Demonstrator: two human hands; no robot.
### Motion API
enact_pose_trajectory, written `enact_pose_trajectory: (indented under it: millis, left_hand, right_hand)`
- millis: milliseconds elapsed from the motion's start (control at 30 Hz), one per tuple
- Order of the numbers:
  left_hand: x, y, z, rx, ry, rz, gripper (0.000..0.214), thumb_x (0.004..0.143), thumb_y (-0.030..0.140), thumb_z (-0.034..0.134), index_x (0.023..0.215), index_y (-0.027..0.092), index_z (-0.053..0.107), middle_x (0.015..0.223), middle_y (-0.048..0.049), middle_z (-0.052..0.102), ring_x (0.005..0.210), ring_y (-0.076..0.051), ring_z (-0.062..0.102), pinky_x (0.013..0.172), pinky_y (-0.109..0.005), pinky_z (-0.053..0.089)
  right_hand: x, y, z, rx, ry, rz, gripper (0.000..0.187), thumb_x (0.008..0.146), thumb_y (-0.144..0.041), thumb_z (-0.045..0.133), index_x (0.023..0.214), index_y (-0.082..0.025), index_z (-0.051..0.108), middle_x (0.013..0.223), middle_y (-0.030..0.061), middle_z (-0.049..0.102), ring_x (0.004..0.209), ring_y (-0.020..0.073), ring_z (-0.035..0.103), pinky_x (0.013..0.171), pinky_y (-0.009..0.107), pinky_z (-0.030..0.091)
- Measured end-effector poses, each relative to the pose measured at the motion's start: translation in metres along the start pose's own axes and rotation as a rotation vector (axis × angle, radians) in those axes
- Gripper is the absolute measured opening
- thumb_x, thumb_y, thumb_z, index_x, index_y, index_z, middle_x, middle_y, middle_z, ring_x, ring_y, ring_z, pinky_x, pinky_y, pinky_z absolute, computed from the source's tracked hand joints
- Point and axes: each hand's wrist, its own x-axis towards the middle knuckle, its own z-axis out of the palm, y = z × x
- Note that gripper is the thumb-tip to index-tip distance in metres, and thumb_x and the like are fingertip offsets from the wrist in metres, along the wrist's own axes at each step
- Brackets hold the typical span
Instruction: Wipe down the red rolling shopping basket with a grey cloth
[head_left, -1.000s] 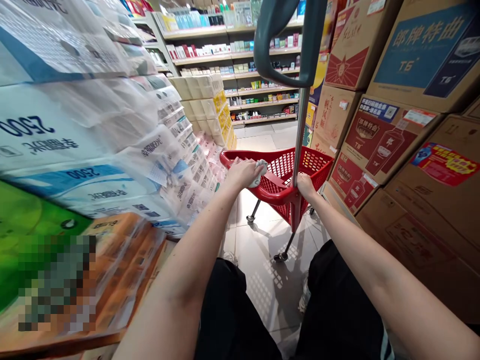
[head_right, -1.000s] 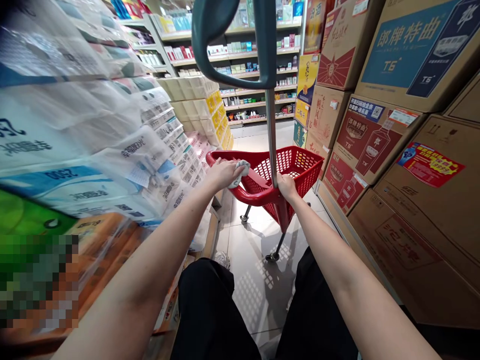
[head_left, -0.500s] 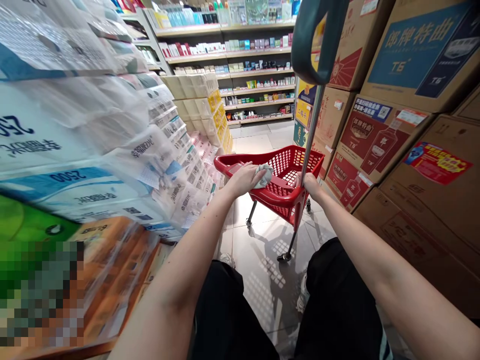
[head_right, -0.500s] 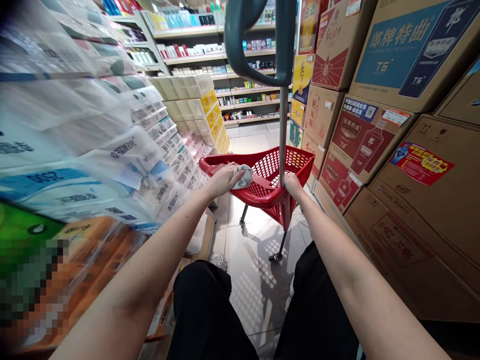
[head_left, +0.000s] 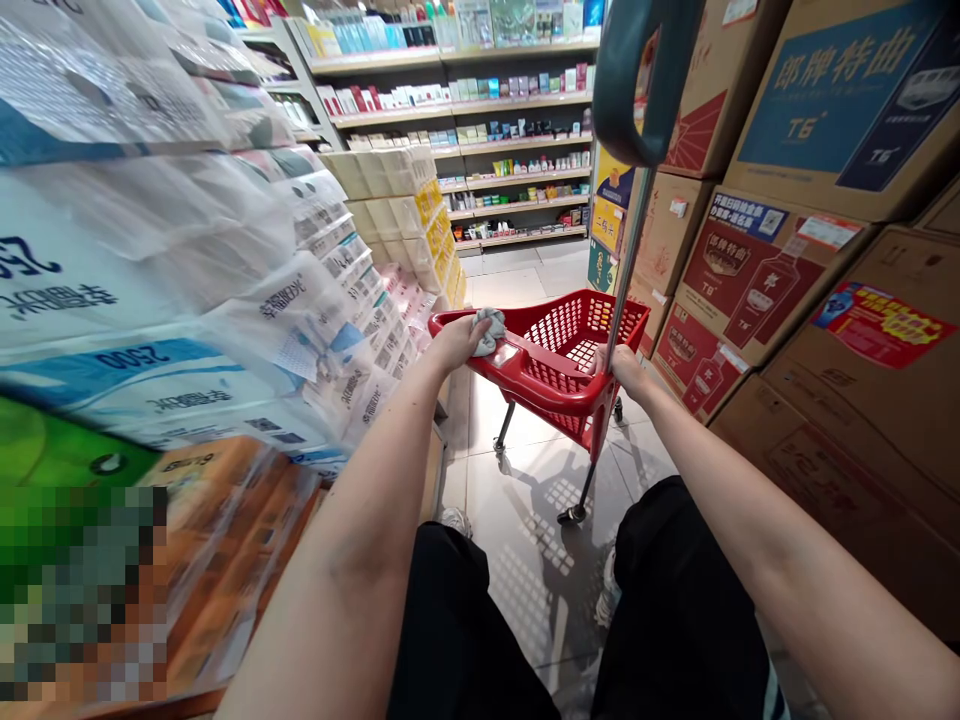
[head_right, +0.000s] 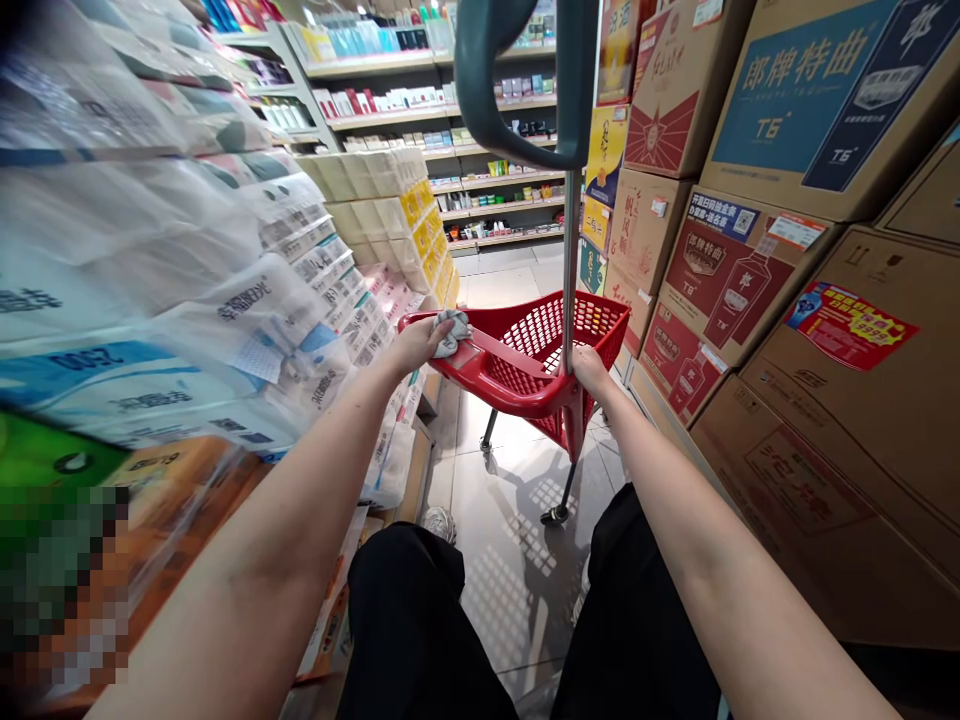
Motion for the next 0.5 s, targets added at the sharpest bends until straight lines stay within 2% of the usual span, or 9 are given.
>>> enact_pose_trajectory:
  millis: [167,367,500]
  left_hand:
    - [0.008,-0.012,-0.004,0.112,-0.039,-0.156,0.057,0.092,0.053,0.027,0.108,0.015,0.065,0.111,-0.0124,0.067,0.106,-0.027,0.061,0.091,-0.034,0.045]
    - [-0.002,0.000,0.005,0.180,-0.079,-0.125,0.068,0.094,0.052,0.013,0.102,0.011,0.067,0.109,-0.0161,0.067,0.108,-0.027,0.060,0.094,-0.036,0.043]
    - [0.003,0.010,0.013,0.237,-0.131,-0.178,0.066,0.093,0.053,0.016,0.103,0.011,0.066,0.111,-0.0173,0.066,0.107,-0.028,0.061,0.092,-0.036,0.044]
  right_hand:
    - [-0.002,0.004,-0.006,0.012,0.011,-0.047,0.048,0.083,-0.048,0.035,0.047,-0.019,0.049,0.055,0.0047,0.061,0.056,0.0139,0.057,0.063,0.024,0.045]
    - [-0.007,0.013,-0.028,0.039,0.111,-0.052,0.051,0.082,-0.052,0.035,0.043,-0.022,0.044,0.047,0.0050,0.054,0.055,0.0157,0.056,0.062,0.027,0.046]
    - [-0.010,0.018,-0.046,-0.051,0.200,-0.099,0.058,0.085,-0.056,0.032,0.045,-0.019,0.051,0.063,0.0081,0.064,0.067,0.0172,0.061,0.074,0.030,0.047]
